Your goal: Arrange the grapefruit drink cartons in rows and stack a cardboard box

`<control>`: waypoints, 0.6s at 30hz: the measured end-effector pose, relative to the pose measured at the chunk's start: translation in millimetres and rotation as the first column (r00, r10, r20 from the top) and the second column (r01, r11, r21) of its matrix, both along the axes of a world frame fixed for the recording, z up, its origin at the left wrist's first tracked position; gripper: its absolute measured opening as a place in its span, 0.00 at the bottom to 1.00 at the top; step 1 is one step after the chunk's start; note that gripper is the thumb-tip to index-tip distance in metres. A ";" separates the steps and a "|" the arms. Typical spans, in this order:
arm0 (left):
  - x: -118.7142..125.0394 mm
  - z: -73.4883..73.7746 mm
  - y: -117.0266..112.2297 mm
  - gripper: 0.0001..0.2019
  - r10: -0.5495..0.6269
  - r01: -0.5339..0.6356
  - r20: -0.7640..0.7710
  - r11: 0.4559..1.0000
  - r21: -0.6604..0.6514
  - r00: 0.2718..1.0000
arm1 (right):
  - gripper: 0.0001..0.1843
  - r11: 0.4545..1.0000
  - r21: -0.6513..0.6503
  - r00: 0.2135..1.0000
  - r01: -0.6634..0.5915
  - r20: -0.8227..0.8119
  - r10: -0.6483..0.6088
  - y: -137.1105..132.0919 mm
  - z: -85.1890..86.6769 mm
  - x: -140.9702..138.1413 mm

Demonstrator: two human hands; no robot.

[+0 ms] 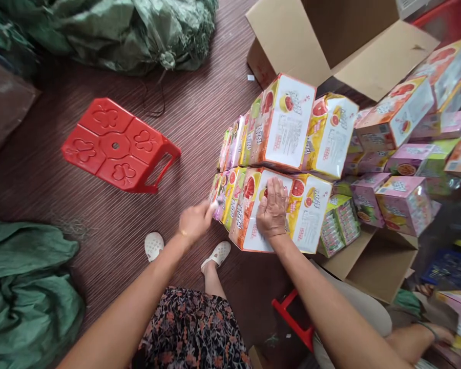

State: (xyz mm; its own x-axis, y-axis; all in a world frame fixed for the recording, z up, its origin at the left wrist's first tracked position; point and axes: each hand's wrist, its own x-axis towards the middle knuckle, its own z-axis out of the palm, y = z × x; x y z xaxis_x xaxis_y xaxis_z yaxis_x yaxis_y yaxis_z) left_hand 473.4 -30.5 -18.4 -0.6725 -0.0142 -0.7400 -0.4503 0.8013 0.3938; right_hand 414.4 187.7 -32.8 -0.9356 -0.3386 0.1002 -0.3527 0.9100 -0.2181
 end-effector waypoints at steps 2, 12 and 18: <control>-46.9 -23.1 4.5 0.25 0.074 -0.072 -0.070 0.997 0.032 0.995 | 0.31 1.000 0.019 1.000 0.000 -0.003 0.000 0.5 -0.4 -0.2; 30.5 -45.2 29.2 0.22 -0.165 0.150 0.096 0.977 0.149 0.982 | 0.32 0.999 0.036 0.999 0.029 0.020 -0.030 -3.3 2.3 -0.2; -38.6 -82.2 2.7 0.24 0.025 -0.024 -0.060 1.000 0.019 0.998 | 0.34 1.000 0.016 1.000 0.018 0.005 -0.018 0.0 0.7 2.3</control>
State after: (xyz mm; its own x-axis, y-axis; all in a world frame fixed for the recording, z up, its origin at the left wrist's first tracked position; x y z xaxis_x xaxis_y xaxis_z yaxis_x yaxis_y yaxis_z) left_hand 434.8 -27.8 -100.5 -0.7157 -0.0185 -0.6981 -0.4447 0.7828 0.4352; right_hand 416.8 187.7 -32.2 -0.9419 -0.3235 0.0904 -0.3354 0.9196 -0.2047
